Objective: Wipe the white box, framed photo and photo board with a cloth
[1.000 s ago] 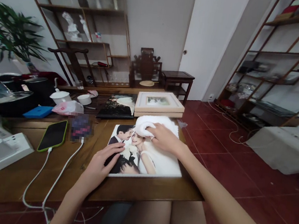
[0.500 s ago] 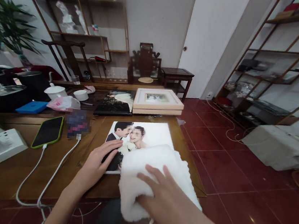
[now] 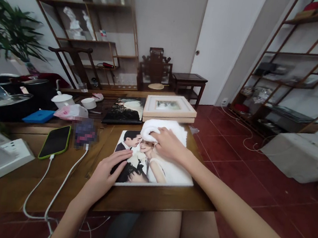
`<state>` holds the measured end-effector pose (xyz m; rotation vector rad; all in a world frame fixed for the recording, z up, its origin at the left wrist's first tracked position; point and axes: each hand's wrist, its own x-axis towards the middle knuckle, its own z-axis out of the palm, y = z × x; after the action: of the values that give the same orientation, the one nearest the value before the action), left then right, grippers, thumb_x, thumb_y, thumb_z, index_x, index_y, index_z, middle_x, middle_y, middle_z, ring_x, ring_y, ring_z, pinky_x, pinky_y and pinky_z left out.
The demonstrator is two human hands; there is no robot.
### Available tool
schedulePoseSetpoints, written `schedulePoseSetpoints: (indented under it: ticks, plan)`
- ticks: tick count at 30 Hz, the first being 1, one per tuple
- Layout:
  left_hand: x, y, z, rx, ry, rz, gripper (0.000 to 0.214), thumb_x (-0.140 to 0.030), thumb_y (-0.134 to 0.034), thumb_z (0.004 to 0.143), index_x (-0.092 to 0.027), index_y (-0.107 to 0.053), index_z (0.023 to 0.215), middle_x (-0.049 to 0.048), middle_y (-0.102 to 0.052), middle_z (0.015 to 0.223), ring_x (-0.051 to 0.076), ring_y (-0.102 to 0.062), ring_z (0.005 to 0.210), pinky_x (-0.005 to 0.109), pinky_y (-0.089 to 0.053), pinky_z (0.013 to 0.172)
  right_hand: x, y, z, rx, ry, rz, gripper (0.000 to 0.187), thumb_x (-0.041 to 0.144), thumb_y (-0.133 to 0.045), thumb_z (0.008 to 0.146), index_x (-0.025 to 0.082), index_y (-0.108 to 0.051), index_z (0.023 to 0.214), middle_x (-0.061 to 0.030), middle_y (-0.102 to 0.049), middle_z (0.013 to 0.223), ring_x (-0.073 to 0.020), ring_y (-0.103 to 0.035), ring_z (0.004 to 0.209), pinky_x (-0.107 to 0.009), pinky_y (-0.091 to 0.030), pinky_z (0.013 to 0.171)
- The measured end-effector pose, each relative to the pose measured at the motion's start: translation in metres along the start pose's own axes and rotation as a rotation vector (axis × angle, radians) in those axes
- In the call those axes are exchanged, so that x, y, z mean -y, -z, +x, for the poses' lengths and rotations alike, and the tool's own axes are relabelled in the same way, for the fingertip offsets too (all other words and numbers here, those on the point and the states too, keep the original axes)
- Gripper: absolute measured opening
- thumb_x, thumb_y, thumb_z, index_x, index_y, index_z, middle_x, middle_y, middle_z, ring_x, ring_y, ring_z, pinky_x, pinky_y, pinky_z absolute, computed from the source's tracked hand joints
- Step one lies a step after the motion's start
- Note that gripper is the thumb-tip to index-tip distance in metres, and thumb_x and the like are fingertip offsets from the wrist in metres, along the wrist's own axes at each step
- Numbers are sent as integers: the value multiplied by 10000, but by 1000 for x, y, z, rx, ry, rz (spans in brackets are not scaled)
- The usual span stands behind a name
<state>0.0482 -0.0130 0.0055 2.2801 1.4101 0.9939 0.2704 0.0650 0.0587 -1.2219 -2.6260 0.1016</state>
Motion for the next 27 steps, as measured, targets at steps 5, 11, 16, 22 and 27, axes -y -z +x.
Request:
schedulePoseSetpoints:
  ticks: [5,11,16,22,27]
  plan:
    - [0,-1,0,7,19,1,278,-195,-433,897,-209,-622,1101,89,-629,1214,223,-549,1166,439,-423,976,15,-8,-14,-1,8,-11,396,73,-427,765,132,-584,1123,-177,-522,1233,-326,-375,1210,-523,-293,962]
    - [-3,0,1,11,38,3,278,-194,-440,890,-214,-629,1093,77,-630,1215,224,-548,1167,433,-415,983,74,3,-85,165,25,101,421,58,-474,684,172,-604,1068,-145,-470,1337,-361,-257,1309,-633,-175,1021]
    - [-4,1,2,19,41,17,277,-198,-439,890,-225,-630,1088,65,-635,1207,222,-552,1160,434,-412,982,94,18,-112,270,71,204,435,65,-482,635,212,-618,1020,-104,-460,1359,-355,-276,1304,-621,-218,1024]
    - [-1,-1,1,19,27,14,288,-198,-433,897,-163,-623,1110,107,-626,1213,233,-544,1166,445,-414,977,62,15,-78,133,-36,143,400,45,-445,700,173,-599,1047,-151,-529,1228,-302,-358,1243,-487,-334,978]
    - [0,-2,-1,17,23,2,290,-195,-427,902,-167,-619,1117,109,-620,1222,231,-539,1171,450,-416,975,37,6,-23,84,-22,37,303,118,-434,796,155,-598,1049,-156,-567,1076,-289,-465,1070,-421,-385,871]
